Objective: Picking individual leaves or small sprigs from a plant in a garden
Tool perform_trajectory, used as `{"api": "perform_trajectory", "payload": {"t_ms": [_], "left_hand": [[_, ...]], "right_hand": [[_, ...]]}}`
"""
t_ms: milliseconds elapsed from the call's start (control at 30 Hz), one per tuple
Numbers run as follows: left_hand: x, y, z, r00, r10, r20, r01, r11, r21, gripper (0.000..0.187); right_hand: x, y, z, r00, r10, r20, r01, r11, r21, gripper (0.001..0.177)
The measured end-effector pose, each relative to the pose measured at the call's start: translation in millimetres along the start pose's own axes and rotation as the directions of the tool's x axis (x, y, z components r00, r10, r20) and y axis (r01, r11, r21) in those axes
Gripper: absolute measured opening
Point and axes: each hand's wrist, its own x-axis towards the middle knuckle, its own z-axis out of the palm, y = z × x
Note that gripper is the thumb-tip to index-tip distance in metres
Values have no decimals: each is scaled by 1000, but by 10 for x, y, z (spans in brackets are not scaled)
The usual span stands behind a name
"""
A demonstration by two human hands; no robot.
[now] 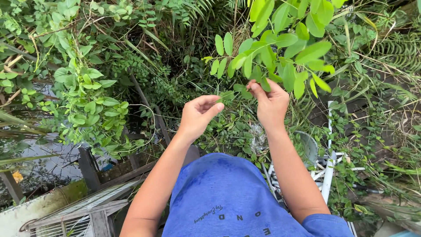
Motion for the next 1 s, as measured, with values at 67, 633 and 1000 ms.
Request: {"api": "perform_trajectory", "payload": {"t_ms": [67, 633, 1000], "left_hand": [[22, -38, 30, 1000, 0, -15, -1, 997, -77, 25], [-114, 224, -376, 948, 73, -311, -69, 997, 22, 25], [37, 172, -248, 983, 130, -132, -115, 987, 116, 13]], "right_hand": [[-18, -11, 42, 1000, 23, 16, -23, 1000, 0, 7], [126, -51, 66, 1000, -24, 16, 26, 997, -72, 5], [38, 67, 179, 993, -15, 113, 9, 999, 53, 10]]}}
